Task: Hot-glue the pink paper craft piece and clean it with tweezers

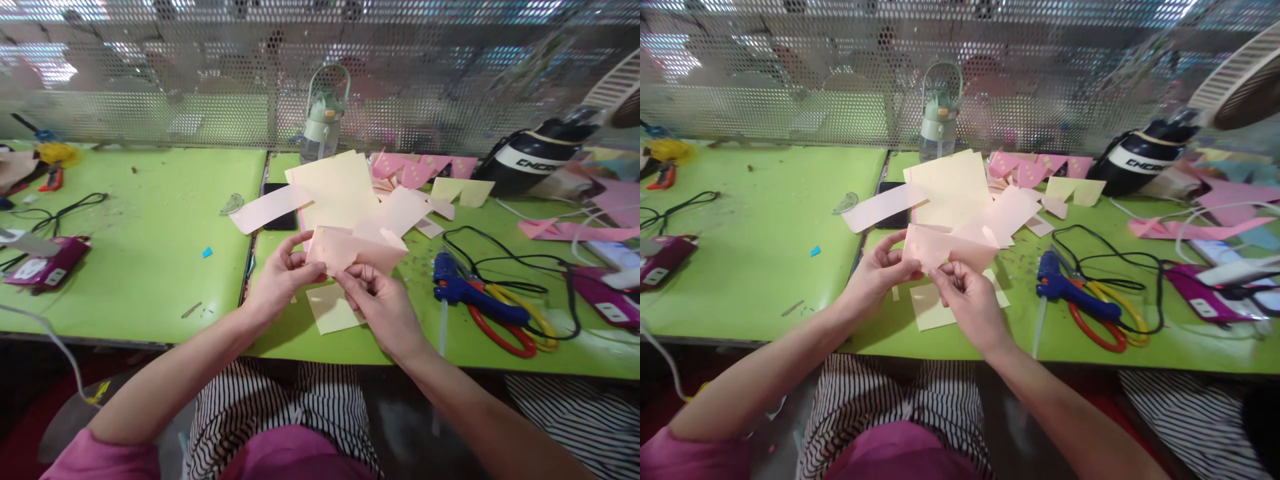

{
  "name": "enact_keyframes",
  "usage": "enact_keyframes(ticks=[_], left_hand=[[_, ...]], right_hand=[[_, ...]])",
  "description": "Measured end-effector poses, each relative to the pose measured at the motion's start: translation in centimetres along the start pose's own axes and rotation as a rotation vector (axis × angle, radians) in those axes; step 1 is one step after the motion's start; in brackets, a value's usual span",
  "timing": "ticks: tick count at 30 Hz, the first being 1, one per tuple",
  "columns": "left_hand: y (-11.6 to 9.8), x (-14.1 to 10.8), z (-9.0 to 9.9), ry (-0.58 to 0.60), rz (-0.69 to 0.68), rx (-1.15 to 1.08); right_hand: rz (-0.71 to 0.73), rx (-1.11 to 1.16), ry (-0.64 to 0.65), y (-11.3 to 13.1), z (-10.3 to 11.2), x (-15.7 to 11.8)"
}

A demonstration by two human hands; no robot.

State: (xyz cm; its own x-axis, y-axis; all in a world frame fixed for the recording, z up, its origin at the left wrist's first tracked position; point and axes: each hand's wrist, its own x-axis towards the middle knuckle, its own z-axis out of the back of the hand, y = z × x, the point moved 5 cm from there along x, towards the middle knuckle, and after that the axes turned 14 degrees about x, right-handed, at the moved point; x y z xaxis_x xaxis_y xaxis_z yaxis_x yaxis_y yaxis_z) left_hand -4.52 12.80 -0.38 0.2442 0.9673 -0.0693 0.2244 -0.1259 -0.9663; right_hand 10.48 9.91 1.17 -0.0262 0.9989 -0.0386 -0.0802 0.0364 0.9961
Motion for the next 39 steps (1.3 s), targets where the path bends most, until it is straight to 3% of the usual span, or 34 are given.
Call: enact_keyframes(ticks=[14, 25, 32, 39], left_hand=[[-0.5, -0.1, -0.1, -0.037, 0.007, 0.039], [0.1, -0.2, -0.2, 0.049, 0.014, -0.017], [-1.4, -0.2, 1.6, -0.207, -0.045, -0.050], [-1.5, 0.0, 1.8, -0.166, -0.066, -0.011]], right_hand=[[0.029, -0.071, 0.003, 0.3, 0.0, 0.1], [0.019, 0.027, -0.013, 0.1, 0.6, 0.5], [0.043, 0.004, -0.030, -0.3, 1.9, 1.0], [0.093, -0.133, -0.056, 0.2, 4.4, 2.2]])
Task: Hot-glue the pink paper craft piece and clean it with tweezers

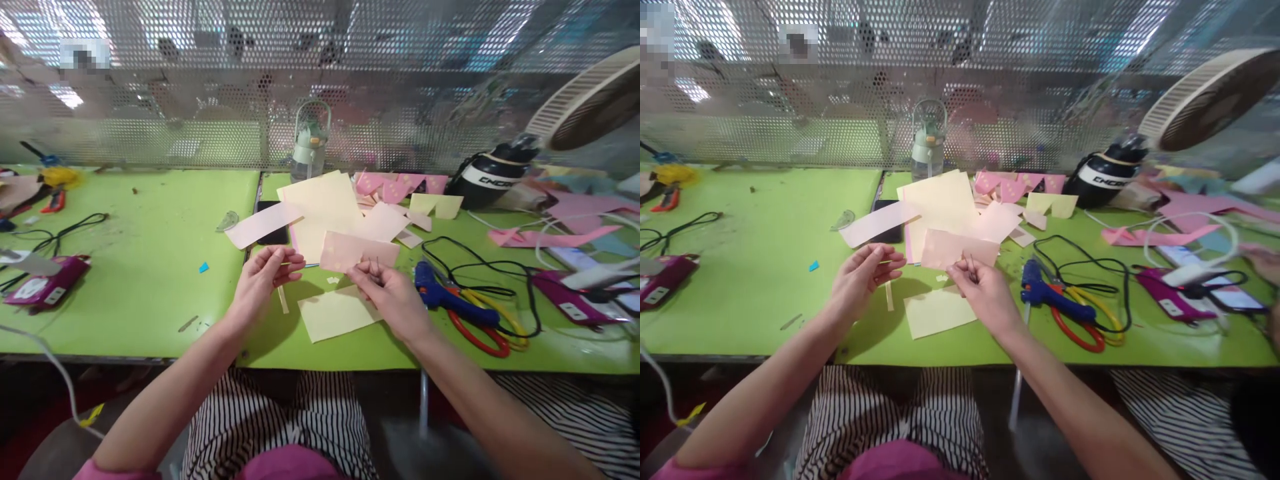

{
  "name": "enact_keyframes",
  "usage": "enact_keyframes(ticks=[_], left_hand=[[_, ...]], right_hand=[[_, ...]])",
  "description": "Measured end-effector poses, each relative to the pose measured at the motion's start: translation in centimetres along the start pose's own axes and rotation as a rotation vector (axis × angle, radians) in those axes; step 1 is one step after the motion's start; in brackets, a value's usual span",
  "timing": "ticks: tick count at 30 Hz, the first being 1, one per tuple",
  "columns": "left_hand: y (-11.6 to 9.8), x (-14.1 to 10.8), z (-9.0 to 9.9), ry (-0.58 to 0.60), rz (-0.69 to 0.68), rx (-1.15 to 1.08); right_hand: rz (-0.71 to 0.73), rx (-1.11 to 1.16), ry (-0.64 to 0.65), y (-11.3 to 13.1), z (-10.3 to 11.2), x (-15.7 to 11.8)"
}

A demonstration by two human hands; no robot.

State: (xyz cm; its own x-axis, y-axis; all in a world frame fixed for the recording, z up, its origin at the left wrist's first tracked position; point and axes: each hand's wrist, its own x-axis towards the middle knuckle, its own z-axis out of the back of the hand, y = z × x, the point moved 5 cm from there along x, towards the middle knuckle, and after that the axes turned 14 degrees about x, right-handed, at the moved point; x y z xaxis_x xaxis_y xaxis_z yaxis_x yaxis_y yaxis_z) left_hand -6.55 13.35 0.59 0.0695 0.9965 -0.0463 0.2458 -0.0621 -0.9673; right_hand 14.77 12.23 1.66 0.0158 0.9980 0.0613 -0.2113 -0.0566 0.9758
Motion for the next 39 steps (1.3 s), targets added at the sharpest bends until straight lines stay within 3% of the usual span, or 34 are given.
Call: enact_keyframes(ticks=[5, 10, 15, 21, 28, 31, 36, 39], left_hand=[[0.7, 0.4, 0.7, -0.030, 0.044, 0.032], [0.8, 1.0, 0.3, 0.067, 0.035, 0.150], [0.7, 1.3, -1.2, 0.157, 0.081, 0.163], [0.6, 1.7, -0.9, 0.134, 0.128, 0.230], [1.1, 3.1, 1.9, 0.068, 0.148, 0.320], [0.7, 3.5, 3.2, 0.001, 0.105, 0.387], [-3.0, 2.7, 5.5, -0.215, -0.090, 0.452], [-5.4, 1.4, 6.8, -0.277, -0.170, 0.443]], right_hand=[[0.041, -0.041, -0.027, 0.6, 0.6, -0.1], [0.091, -0.110, -0.001, 1.8, 0.0, -0.2], [0.102, -0.174, 0.111, 1.9, -2.1, 0.1], [0.082, -0.203, 0.214, 2.5, -3.3, -0.9], [0.072, -0.245, 0.032, 2.4, 1.8, -0.1], [0.043, -0.257, 0.035, 1.4, 3.2, 0.2], [0.021, -0.263, -0.028, 0.4, 6.1, -0.4], [0.092, -0.295, -0.089, 0.4, 8.1, -1.1]])
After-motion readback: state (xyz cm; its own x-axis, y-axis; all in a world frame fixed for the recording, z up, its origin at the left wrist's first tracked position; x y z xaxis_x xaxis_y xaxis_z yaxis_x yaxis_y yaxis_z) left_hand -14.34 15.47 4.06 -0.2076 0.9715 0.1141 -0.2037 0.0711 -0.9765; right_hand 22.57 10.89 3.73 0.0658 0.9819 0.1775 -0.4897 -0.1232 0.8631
